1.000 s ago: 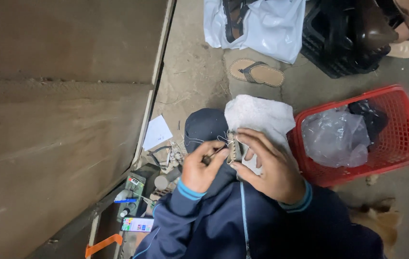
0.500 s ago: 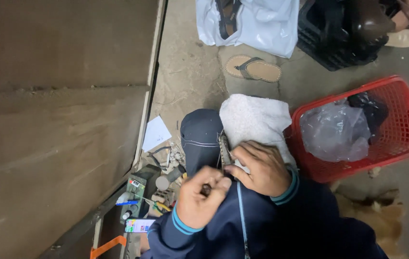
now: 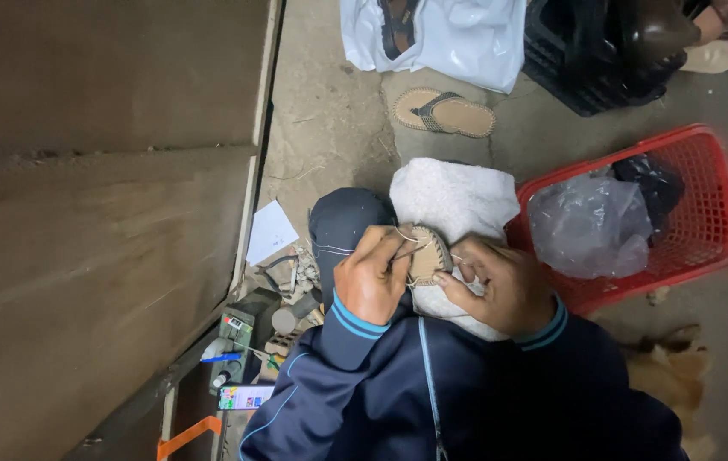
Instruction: The person sits on the floor and sews a beige sandal using a needle and white thread. The sandal is placed on a white towel on the person's lap for stability. The person repeatedly pushes the needle through the sandal sole and pulls the thread tight.
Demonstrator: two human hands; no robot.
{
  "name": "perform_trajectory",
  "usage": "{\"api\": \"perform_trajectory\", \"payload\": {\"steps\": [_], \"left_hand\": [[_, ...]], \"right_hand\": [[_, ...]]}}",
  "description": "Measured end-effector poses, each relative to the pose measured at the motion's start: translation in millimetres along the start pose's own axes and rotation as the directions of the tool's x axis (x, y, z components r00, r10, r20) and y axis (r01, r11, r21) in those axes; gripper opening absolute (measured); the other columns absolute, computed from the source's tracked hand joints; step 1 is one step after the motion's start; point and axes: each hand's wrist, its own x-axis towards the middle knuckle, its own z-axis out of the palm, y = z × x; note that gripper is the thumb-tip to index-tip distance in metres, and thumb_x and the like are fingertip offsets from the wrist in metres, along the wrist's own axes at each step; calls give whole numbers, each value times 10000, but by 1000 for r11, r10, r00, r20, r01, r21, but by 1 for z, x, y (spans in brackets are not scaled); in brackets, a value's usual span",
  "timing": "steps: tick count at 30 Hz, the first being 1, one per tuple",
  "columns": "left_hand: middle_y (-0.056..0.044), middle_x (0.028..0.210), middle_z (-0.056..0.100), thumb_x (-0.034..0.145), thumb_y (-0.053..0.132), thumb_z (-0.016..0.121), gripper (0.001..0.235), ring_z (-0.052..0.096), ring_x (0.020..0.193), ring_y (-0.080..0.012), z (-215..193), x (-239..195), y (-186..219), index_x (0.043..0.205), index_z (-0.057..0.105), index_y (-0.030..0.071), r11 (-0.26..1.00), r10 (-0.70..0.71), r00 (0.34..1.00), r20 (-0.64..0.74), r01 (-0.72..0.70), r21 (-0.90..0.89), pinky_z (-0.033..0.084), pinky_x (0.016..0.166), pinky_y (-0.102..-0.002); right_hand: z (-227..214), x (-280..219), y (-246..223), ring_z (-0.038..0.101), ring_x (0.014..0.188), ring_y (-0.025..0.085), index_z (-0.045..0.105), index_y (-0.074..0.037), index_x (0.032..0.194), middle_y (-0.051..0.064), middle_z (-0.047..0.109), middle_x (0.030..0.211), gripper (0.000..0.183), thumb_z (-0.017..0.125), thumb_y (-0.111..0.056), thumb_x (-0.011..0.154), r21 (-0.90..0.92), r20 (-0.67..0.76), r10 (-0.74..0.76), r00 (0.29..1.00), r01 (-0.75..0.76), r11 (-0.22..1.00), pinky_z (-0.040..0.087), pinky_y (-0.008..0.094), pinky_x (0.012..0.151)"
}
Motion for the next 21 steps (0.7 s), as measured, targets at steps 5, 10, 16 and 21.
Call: {"api": "perform_trajectory", "payload": {"steps": [5,10,16,21], "left_hand": [[30,667,510,921,70,710,53,457,601,-101,4,-4,-1,932,709,122,906,-139,989,49,147,-398,472,666,-255],[-6,838,598,1002,175,629,113,537,710,-120,-79,-18,-15,931,621,88,746,172,860,480,205,-634,456,670,-290],[3,778,677,858,111,744,90,631,708,-139,-132,-96,-129,835,663,143,880,-324,906,273,394,-265,500,722,-299],[-213,1119,759,926,392,691,425,722,989,-447,-136,-166,-247,1229,730,97,525,-742,659,-127,688,502,567,860,-541]], "right_hand": [[0,2,0,487,507,170,470,-128,762,-37,475,626,351,749,-305,878,46,20,13,1000,-13,999,402,355,527],[-1,2,1,496,482,179,498,-141,752,-43,519,617,333,764,-311,854,31,6,63,998,-63,998,404,367,504],[-1,3,1,470,449,173,501,-151,761,-50,527,608,319,764,-309,848,14,8,58,998,-58,998,396,374,487],[1,4,1,470,471,180,498,-155,764,-56,511,613,321,765,-311,850,-6,-5,32,999,-32,999,397,376,514]]}}
